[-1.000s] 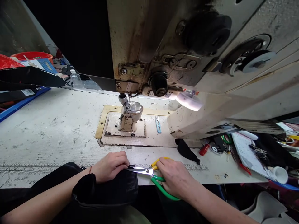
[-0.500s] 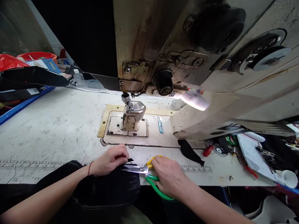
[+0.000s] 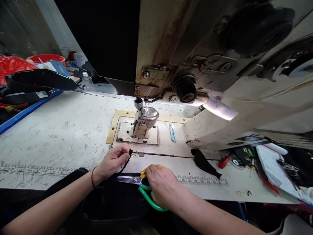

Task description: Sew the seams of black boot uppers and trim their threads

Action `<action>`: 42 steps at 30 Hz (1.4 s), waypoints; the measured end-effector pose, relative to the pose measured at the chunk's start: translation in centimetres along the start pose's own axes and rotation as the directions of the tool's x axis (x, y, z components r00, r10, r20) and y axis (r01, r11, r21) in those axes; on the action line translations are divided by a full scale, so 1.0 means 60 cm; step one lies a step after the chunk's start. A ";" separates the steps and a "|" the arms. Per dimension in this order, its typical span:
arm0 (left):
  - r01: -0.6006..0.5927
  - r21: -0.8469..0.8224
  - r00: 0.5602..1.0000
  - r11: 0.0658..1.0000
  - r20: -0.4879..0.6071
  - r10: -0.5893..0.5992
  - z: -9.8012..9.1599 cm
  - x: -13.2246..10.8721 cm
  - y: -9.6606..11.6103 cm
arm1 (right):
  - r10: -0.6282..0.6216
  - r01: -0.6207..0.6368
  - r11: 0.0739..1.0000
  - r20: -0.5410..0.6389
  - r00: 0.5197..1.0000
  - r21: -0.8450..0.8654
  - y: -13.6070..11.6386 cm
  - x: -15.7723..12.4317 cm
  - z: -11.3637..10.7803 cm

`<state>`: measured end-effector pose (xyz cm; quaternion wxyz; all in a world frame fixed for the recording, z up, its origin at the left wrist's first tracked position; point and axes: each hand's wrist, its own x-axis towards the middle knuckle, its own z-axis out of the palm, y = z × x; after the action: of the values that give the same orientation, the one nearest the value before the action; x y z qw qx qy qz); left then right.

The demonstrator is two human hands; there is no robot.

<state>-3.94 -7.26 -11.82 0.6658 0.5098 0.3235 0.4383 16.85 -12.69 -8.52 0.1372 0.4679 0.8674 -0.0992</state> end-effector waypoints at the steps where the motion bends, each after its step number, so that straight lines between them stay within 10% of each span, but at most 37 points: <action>1: 0.013 -0.033 1.000 0.999 -0.016 -0.014 -0.001 0.000 -0.001 | -0.008 0.008 1.000 -0.003 1.000 -0.008 -0.003 0.004 -0.003; 18: -0.018 -0.543 0.965 0.839 -0.228 -0.127 -0.016 0.006 0.018 | -0.127 0.098 0.951 -0.080 0.989 -0.294 -0.030 0.047 -0.002; 27: -0.084 -0.631 0.961 0.771 -0.256 -0.106 -0.034 0.011 0.022 | -0.200 0.154 0.971 -0.268 0.942 -0.180 0.012 0.021 -0.005; 42: -0.124 -0.725 0.925 0.678 -0.332 -0.186 -0.034 0.014 0.028 | -0.258 0.198 0.913 -0.128 0.958 -0.357 -0.021 0.078 -0.011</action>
<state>-5.84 -5.52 -10.74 0.7457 0.0991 0.2513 0.6091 13.27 -9.51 -9.40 0.1278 0.3393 0.9287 0.0779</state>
